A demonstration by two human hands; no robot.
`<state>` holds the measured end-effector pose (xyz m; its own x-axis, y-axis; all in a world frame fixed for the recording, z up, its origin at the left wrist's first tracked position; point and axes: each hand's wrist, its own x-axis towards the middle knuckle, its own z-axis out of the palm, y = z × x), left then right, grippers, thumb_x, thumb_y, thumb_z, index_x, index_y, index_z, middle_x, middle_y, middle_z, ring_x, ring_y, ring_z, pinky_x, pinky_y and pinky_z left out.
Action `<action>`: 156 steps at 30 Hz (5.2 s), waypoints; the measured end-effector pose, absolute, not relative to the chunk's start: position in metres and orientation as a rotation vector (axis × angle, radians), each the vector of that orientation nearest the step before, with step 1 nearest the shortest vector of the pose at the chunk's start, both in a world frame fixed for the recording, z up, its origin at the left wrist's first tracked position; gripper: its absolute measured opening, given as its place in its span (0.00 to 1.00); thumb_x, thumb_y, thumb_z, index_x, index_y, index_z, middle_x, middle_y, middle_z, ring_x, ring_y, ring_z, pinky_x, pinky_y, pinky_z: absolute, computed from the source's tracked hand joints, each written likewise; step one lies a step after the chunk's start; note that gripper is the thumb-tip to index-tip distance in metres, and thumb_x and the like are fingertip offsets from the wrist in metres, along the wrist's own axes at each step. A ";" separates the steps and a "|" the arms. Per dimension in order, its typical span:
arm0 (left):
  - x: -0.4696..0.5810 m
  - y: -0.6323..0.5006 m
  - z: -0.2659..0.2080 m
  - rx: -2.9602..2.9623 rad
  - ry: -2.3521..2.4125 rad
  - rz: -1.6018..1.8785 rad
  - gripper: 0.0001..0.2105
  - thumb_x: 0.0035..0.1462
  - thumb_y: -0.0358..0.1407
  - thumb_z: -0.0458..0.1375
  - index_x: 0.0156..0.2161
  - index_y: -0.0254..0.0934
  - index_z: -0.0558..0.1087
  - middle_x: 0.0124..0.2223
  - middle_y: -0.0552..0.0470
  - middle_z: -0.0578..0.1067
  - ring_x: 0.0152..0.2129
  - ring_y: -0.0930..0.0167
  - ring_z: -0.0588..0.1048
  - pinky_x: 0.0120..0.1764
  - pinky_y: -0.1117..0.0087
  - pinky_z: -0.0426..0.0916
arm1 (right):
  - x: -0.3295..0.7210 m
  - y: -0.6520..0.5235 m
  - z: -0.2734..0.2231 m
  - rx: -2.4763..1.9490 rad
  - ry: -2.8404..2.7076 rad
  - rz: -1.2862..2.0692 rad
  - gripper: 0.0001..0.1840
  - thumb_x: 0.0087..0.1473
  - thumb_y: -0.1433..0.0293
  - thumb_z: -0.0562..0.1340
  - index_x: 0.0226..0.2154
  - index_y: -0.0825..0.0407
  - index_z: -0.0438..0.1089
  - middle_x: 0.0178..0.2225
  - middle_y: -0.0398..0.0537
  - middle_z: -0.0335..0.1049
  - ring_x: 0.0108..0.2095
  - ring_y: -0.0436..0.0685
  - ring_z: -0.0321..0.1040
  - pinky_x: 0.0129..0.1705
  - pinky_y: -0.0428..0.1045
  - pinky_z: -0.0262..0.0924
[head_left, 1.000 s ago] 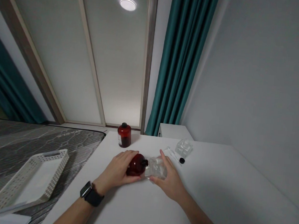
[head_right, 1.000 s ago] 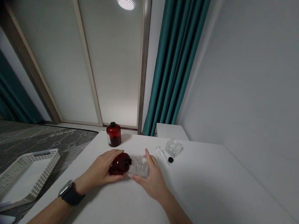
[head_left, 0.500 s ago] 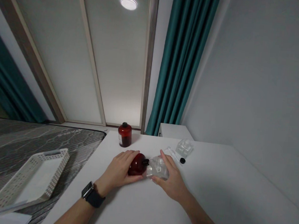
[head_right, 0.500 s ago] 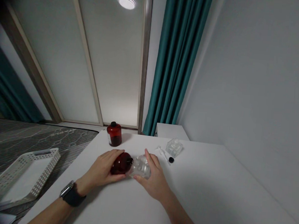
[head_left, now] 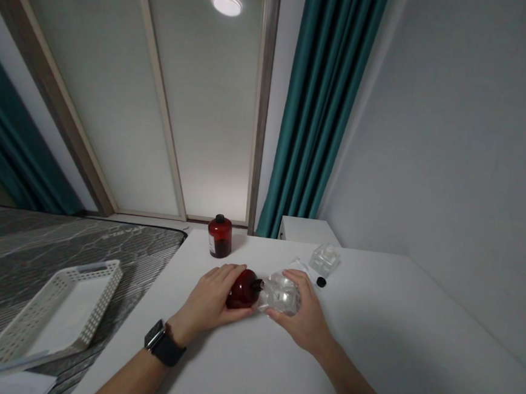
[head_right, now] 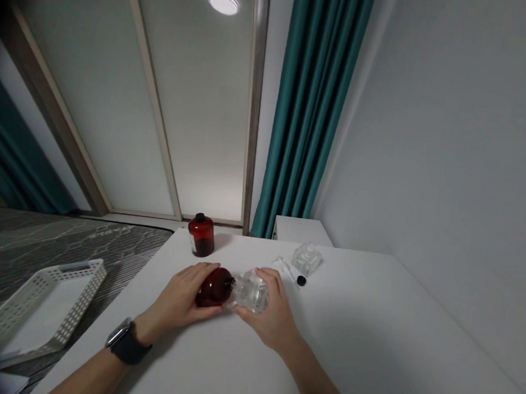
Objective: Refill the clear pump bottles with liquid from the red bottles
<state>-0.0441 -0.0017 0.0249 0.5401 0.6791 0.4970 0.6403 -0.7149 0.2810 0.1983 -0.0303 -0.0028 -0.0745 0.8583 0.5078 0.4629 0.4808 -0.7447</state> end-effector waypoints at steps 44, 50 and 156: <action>-0.030 -0.008 0.008 2.648 1.219 1.280 0.35 0.50 0.48 0.66 0.59 0.35 0.61 0.51 0.37 0.76 0.44 0.55 0.78 0.44 0.55 0.76 | 0.205 -0.032 0.006 -0.994 -1.794 0.070 0.36 0.47 0.66 0.72 0.58 0.50 0.64 0.53 0.59 0.69 0.54 0.67 0.69 0.55 0.62 0.68; -0.029 -0.008 0.007 2.638 1.224 1.271 0.35 0.50 0.47 0.66 0.60 0.36 0.62 0.52 0.38 0.76 0.45 0.55 0.78 0.45 0.55 0.76 | 0.205 -0.033 0.009 -0.989 -1.813 0.064 0.36 0.47 0.65 0.72 0.58 0.50 0.64 0.53 0.59 0.69 0.54 0.66 0.69 0.55 0.61 0.68; -0.023 -0.017 -0.001 2.261 1.266 1.305 0.32 0.50 0.39 0.67 0.58 0.38 0.60 0.52 0.44 0.74 0.47 0.59 0.76 0.48 0.58 0.73 | 0.204 -0.028 0.062 -1.044 -2.066 0.239 0.36 0.48 0.66 0.72 0.59 0.49 0.62 0.55 0.59 0.65 0.57 0.67 0.64 0.59 0.65 0.62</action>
